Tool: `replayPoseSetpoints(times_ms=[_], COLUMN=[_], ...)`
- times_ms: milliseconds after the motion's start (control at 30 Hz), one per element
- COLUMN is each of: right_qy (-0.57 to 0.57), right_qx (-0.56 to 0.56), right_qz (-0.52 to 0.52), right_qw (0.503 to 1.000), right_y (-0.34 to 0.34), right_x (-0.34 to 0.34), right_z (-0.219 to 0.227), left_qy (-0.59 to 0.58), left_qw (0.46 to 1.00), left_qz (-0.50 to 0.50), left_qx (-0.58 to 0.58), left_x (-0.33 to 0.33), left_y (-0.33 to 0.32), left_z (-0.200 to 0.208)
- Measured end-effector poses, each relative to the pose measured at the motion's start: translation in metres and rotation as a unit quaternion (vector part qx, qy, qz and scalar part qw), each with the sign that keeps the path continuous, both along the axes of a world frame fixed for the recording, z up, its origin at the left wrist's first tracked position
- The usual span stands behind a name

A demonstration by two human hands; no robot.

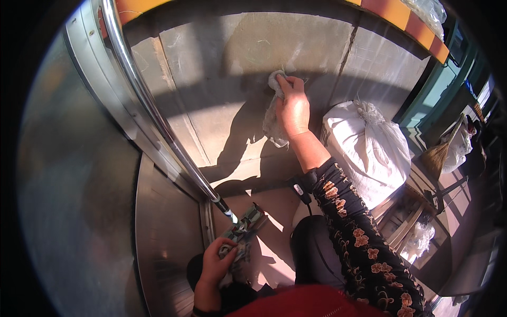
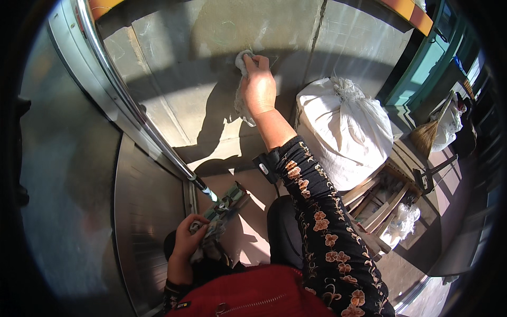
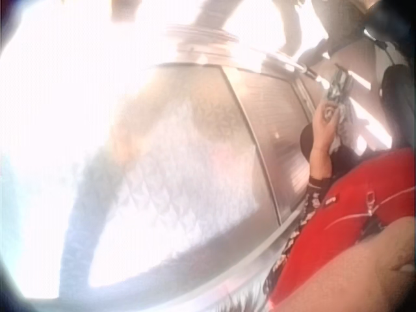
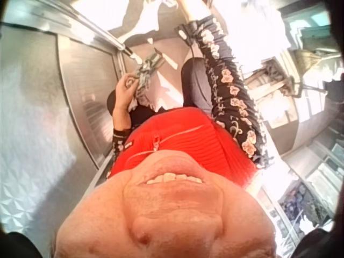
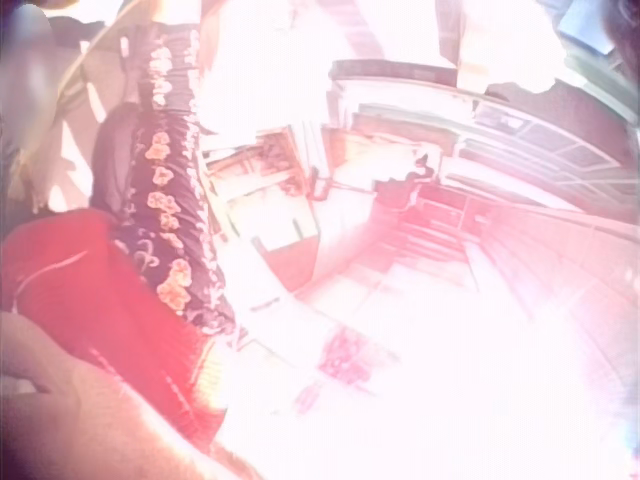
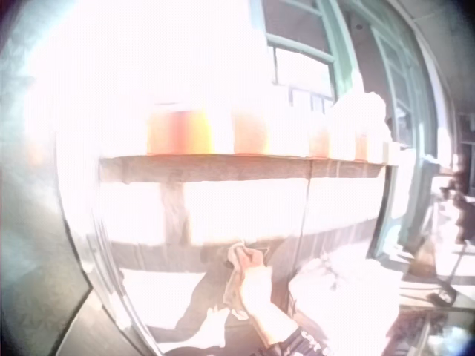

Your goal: The person wipes a glass door and adjacent metal frame with a cloth, moving methodically across the surface. The person then walks outside and briefly touches a small dog with the cloth before returning to the door.

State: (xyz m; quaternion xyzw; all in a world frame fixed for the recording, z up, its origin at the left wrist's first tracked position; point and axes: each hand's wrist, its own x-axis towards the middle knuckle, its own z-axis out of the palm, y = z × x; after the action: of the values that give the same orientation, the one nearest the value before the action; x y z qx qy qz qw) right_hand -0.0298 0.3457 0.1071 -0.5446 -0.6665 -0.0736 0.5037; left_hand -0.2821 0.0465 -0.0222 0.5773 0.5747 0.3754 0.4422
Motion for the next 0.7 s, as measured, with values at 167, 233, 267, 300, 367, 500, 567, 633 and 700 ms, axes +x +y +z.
replayPoseSetpoints(times_ms=[167,233,267,300,367,500,567,633,700], right_qy=[-0.030,-0.078,-0.092,-0.104,-0.107,0.043,0.088,0.056,-0.009], right_qx=[0.111,0.108,0.083,0.067,-0.027,0.005,0.090,0.132,0.187], right_qz=[-0.082,-0.081,-0.080,-0.067,-0.042,0.019,0.008,0.001,0.018], right_qw=[0.990,0.988,0.989,0.990,0.993,0.999,0.992,0.990,0.982], right_y=[0.021,0.024,0.022,0.016,0.002,-0.010,0.002,0.021,0.041], right_x=[0.007,0.002,0.002,0.001,0.002,0.004,0.002,-0.012,-0.029], right_z=[0.016,0.000,-0.009,-0.018,-0.028,0.009,0.044,0.067,0.072], left_qy=[-0.017,-0.014,-0.010,-0.013,-0.015,-0.025,-0.030,-0.004,0.005], left_qw=[1.000,1.000,1.000,1.000,1.000,0.999,0.999,1.000,1.000], left_qz=[0.010,0.009,0.006,0.006,-0.002,0.006,0.010,0.010,0.010], left_qx=[0.018,0.009,0.013,0.009,0.025,-0.022,-0.017,0.010,0.021], left_x=[-0.003,-0.003,-0.002,-0.001,0.000,0.001,0.001,0.001,0.001], left_y=[-0.002,-0.001,-0.001,-0.001,0.001,-0.001,-0.002,-0.001,-0.001], left_z=[0.001,0.002,0.002,0.002,0.005,0.009,0.009,0.008,0.006])
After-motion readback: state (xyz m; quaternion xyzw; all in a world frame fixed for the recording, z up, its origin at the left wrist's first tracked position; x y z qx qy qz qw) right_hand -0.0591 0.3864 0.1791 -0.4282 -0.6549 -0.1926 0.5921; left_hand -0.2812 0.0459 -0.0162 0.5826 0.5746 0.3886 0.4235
